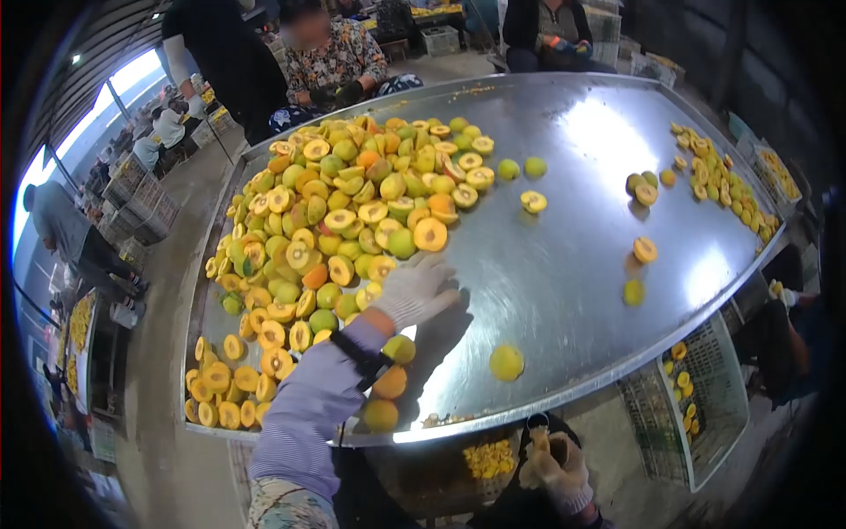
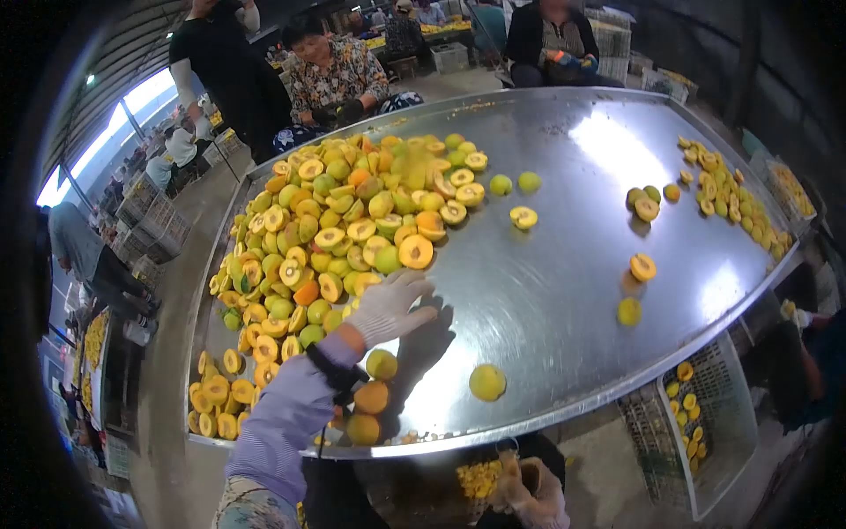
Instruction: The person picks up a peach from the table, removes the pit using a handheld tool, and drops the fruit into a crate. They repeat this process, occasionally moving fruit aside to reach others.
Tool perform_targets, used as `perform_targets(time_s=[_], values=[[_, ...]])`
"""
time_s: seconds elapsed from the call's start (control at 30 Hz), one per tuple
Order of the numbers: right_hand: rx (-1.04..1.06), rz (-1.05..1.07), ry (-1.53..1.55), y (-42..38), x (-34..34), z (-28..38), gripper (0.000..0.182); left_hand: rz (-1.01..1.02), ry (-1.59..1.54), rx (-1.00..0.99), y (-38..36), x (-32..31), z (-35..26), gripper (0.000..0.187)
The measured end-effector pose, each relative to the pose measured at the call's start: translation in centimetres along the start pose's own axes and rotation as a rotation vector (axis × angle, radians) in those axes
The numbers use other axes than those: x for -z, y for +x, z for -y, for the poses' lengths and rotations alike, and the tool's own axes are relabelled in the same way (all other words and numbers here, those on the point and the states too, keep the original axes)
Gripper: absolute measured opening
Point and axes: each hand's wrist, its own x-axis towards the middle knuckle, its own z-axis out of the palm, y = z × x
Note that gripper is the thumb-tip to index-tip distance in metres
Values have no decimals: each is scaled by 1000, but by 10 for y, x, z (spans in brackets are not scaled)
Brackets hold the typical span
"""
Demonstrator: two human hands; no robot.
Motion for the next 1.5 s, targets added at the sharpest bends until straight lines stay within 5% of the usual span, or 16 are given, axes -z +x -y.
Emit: perform_targets(time_s=[0.17,0.23,0.27,0.47,0.57,0.63,0.93,1.03,1.17,1.23,1.3,1.43,1.5], values=[[-35,-55,-149,4,-10,14,22,-194,304,23,76,-36,33,53],[7,-25,-91,5,-11,11,22,69,278,200,81,-38,38,54],[14,-15,-83,5,-10,9,19,16,311,171,80,-47,43,47],[77,-3,-34,6,-10,2,18,-83,268,85,12,-54,42,31],[66,53,-17,10,3,-8,23,98,295,94,-31,-35,24,32],[48,14,-55,7,-4,-2,24,289,195,208,-55,-23,12,37],[-7,-17,-140,-1,-5,2,24,109,-546,42,-130,27,-75,57],[-41,-38,-156,-6,-6,4,24,220,-1014,186,-172,26,-123,59],[-42,91,-223,-15,2,-1,28,197,-1232,207,-210,21,-163,57],[29,137,11,-37,-19,-4,30,168,-1449,287,-223,13,-178,52],[-52,117,49,-60,-41,6,24,200,-1534,326,-229,40,-196,50],[138,95,210,-61,-64,1,19,39,-1546,237,-240,41,-203,48],[172,58,185,-66,-69,8,18,5,-1331,170,-247,51,-204,51]])
